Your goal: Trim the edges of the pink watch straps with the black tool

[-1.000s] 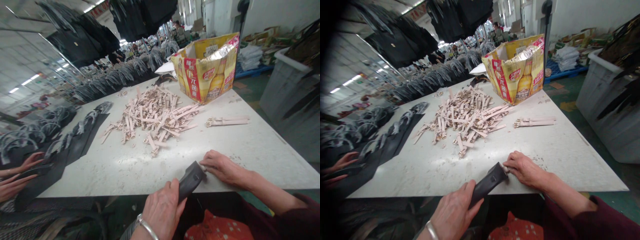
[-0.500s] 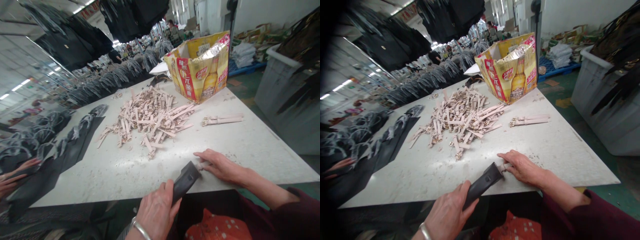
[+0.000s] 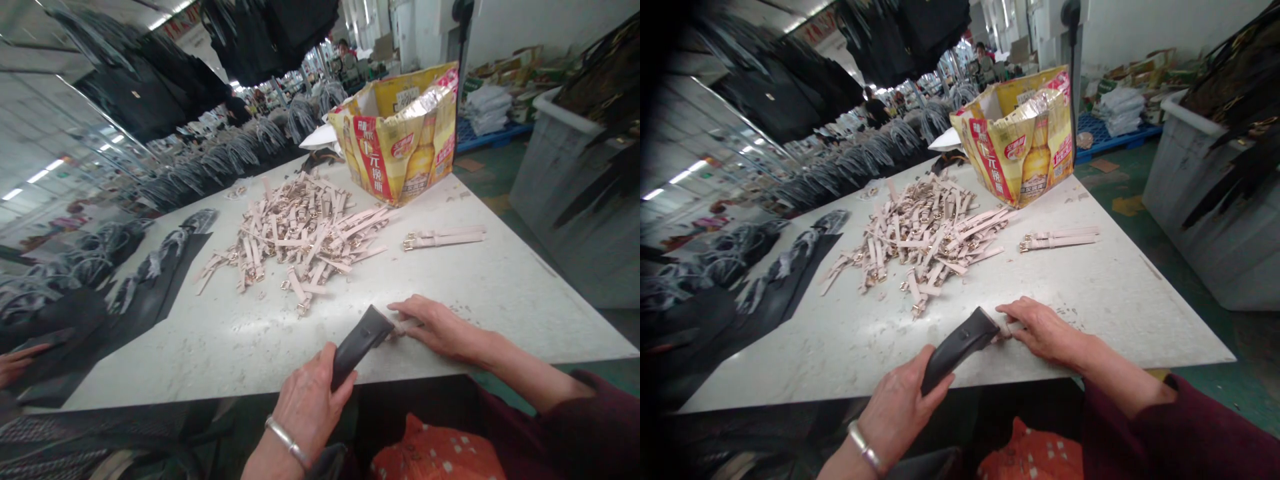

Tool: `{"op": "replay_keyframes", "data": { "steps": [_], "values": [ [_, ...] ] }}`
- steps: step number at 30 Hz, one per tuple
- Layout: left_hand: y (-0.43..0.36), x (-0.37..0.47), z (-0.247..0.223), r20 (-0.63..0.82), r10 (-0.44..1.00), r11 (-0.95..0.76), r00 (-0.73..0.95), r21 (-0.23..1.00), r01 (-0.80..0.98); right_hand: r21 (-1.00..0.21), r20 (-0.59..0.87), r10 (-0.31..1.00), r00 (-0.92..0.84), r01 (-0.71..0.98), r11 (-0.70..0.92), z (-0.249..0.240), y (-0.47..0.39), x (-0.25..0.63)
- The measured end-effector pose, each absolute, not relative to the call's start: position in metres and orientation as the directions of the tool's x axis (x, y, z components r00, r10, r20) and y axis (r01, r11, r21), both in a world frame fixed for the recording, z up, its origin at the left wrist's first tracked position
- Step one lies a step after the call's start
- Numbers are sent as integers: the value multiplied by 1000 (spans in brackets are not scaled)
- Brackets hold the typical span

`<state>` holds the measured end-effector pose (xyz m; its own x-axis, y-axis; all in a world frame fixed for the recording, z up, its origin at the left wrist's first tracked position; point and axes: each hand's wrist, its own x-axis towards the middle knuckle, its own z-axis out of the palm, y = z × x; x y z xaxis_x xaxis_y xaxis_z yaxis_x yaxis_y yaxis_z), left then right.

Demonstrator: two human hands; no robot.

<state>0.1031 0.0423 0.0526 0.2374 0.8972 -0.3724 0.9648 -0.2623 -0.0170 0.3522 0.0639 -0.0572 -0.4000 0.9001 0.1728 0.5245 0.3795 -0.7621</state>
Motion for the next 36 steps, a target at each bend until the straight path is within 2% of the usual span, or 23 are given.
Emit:
{"op": "replay_keyframes", "data": {
  "steps": [8,20,27,36],
  "values": [
    [29,114,58,-431,863,-329,265,-80,941,-747,185,895,-406,534,396,-57,64,352],
    [34,110,49,-346,897,-303,274,-34,952,-743,153,903,-403,556,374,-59,67,353],
    [23,118,56,-414,865,-347,282,-89,933,-746,161,902,-401,549,377,-61,68,353],
    [33,117,39,-315,909,-305,271,-61,950,-740,163,894,-417,547,390,-60,67,353]
  ]
}}
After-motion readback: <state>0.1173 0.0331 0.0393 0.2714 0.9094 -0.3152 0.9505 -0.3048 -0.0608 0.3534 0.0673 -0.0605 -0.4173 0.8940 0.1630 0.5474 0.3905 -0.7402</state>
